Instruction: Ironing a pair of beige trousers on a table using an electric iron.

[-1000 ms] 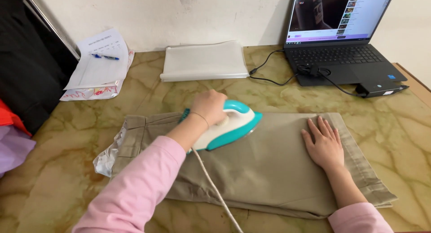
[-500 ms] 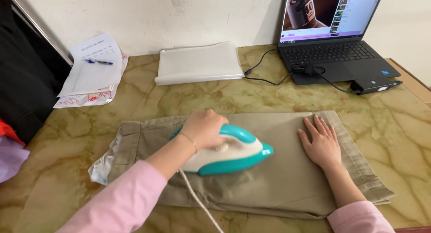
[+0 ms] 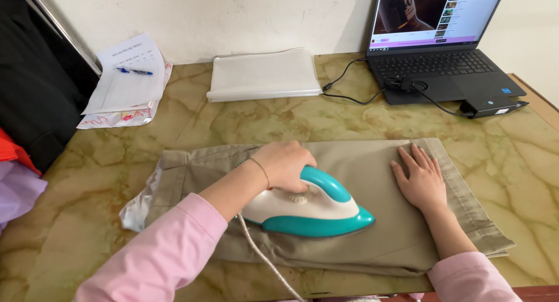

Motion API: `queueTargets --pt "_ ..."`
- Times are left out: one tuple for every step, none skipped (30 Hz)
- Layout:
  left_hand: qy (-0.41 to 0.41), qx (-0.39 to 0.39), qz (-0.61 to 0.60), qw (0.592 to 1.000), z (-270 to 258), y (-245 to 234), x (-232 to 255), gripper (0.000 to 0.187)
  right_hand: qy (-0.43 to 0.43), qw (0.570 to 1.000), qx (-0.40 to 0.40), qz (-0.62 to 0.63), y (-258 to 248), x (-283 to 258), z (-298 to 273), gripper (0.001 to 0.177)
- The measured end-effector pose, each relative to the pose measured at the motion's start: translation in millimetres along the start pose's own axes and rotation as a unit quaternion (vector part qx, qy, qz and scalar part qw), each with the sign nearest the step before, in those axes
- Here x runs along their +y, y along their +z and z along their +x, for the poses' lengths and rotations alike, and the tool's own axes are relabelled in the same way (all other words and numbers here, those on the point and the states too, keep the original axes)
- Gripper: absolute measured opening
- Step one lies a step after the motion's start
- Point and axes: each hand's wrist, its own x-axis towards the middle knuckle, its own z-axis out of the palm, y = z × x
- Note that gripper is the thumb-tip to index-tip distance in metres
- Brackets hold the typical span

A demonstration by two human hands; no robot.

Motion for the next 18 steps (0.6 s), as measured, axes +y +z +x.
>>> queueTargets --pt "0.004 -0.007 0.009 1.000 1.1 1.0 0.9 0.042 -0.003 1.000 -0.002 0.003 -1.1 0.2 0.4 0.064" --pt "0.006 -0.006 0.008 1.000 6.7 0.6 -3.4 0.042 -0.001 1.000 -0.001 0.002 -2.9 -1.0 -0.1 0.064" --pt "-0.006 0.005 0.008 1.000 11.9 0.1 -7.5 0.040 0.000 1.000 -0.002 0.002 -4.9 -2.4 -1.1 0.064" --pt "-0.019 0.015 0.009 1.000 15.8 -0.2 -11.9 0.037 0.000 1.000 -0.005 0.004 -6.1 -4.8 -2.7 0.064" --pt "-0.018 0.014 0.008 1.000 28.8 6.2 -21.4 0.037 0.001 1.000 -0.005 0.004 -5.0 -3.6 -2.2 0.064" --pt "-0.041 0.037 0.012 0.998 41.2 12.7 -30.9 0.036 0.000 1.000 -0.004 0.003 -3.9 -2.6 -1.3 0.064" --pt "-0.064 0.060 0.016 0.996 53.3 19.3 -40.2 0.034 -0.001 1.000 -0.003 0.002 -2.9 -1.8 -0.8 0.064" --pt "-0.065 0.061 0.016 0.996 57.4 20.6 -43.7 0.034 -0.002 1.000 -0.002 0.001 -4.0 -2.9 -1.1 0.064" --pt "-0.074 0.077 0.022 0.994 61.7 21.9 -47.1 0.034 0.000 1.000 0.000 -0.001 -5.0 -3.9 -1.4 0.064" --pt "-0.083 0.092 0.028 0.992 66.8 23.9 -49.8 0.035 0.002 1.000 0.001 -0.003 -5.4 -3.8 -1.9 0.064" --pt "-0.083 0.093 0.027 0.992 59.8 16.7 -45.8 0.035 0.001 1.000 0.001 -0.004 -7.4 -5.0 -2.2 0.064" --pt "-0.078 0.074 0.019 0.994 52.9 10.1 -41.7 0.036 0.002 1.000 -0.003 -0.001 -8.9 -6.0 -3.4 0.064" --pt "-0.072 0.055 0.010 0.996 46.5 3.1 -37.9 0.037 0.002 1.000 -0.007 0.001 -10.6 -7.0 -4.0 0.064" --pt "-0.071 0.057 0.011 0.996 32.2 -6.2 -26.6 0.037 0.002 1.000 -0.005 0.000 -9.2 -6.1 -4.2 0.064" --pt "-0.038 0.028 0.001 0.999 18.6 -16.0 -15.6 0.038 -0.002 1.000 -0.001 -0.001 -8.0 -5.2 -3.4 0.064" --pt "-0.002 -0.003 -0.006 1.000 6.1 -26.1 -4.7 0.038 -0.003 1.000 0.003 -0.001 -6.4 -3.9 -3.4 0.063" --pt "0.001 -0.002 -0.004 1.000 5.1 -24.7 2.5 0.038 0.000 1.000 0.006 -0.001 -7.1 -4.7 -1.5 0.063" --pt "0.012 -0.016 0.004 1.000 3.3 -21.6 10.5 0.039 0.000 1.000 0.003 -0.002 -7.1 -4.5 -1.6 0.063"
